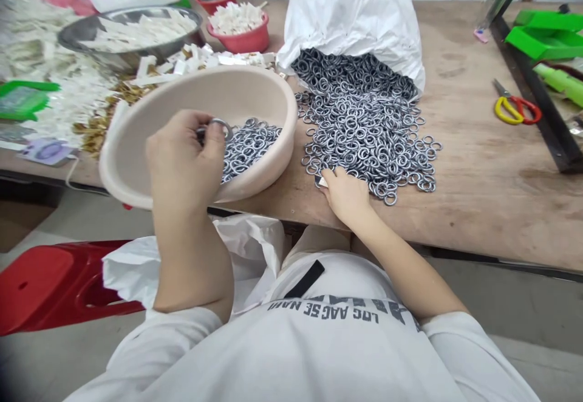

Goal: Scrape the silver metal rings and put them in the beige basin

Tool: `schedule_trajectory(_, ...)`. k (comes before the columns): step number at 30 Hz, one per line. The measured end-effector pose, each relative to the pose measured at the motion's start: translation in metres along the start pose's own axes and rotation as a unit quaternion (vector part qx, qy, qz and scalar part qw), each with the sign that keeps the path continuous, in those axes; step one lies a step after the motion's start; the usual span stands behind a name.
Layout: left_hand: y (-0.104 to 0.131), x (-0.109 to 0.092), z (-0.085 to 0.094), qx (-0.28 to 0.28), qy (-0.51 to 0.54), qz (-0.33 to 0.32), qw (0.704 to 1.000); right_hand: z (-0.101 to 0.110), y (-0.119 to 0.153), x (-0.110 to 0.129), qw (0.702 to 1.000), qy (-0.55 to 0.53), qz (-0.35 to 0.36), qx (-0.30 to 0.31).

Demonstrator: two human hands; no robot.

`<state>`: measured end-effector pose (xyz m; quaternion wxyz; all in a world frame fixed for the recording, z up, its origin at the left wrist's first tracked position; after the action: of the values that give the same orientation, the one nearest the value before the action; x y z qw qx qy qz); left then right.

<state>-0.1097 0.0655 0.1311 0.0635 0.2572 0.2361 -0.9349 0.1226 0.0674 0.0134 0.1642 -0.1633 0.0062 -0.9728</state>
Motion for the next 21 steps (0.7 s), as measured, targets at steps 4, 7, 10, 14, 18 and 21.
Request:
schedule_trajectory(4, 0.001, -0.002, -0.013, 0.030, -0.195, -0.054, 0.979, -0.004, -0.003, 0.002, 0.999, -0.003, 0.012, 0.030)
schedule_trajectory(7, 0.002, -0.005, -0.017, 0.062, -0.213, -0.088, 0.971, -0.003, -0.004, 0.000, 0.999, -0.046, -0.001, 0.012)
schedule_trajectory(10, 0.006, -0.012, -0.013, 0.042, -0.195, -0.141, 0.970, 0.008, -0.004, -0.002, 0.979, -0.197, 0.008, -0.051)
schedule_trajectory(14, 0.033, -0.034, -0.011, -0.049, -0.084, -0.211, 0.973, 0.026, 0.001, -0.002, 0.857, -0.508, 0.028, -0.078)
schedule_trajectory(18, 0.073, -0.059, -0.046, 0.049, 0.130, -0.247, 0.959, 0.029, 0.018, -0.002, 0.694, -0.720, -0.016, -0.016)
schedule_trajectory(21, 0.095, -0.069, -0.081, 0.138, 0.280, -0.188, 0.931, 0.022, 0.033, -0.004, 0.631, -0.771, -0.073, -0.033)
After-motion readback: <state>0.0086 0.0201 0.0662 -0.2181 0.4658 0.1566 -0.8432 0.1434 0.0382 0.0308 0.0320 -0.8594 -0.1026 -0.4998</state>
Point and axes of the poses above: each hand's wrist, its own y-axis away from the middle knuckle, its own z-axis out of the back of the hand, x = y × z, the point moved 4 cm from there along -y, towards the middle knuckle, and after that the axes turned 13 degrees about -y, right-handed, at the moved point
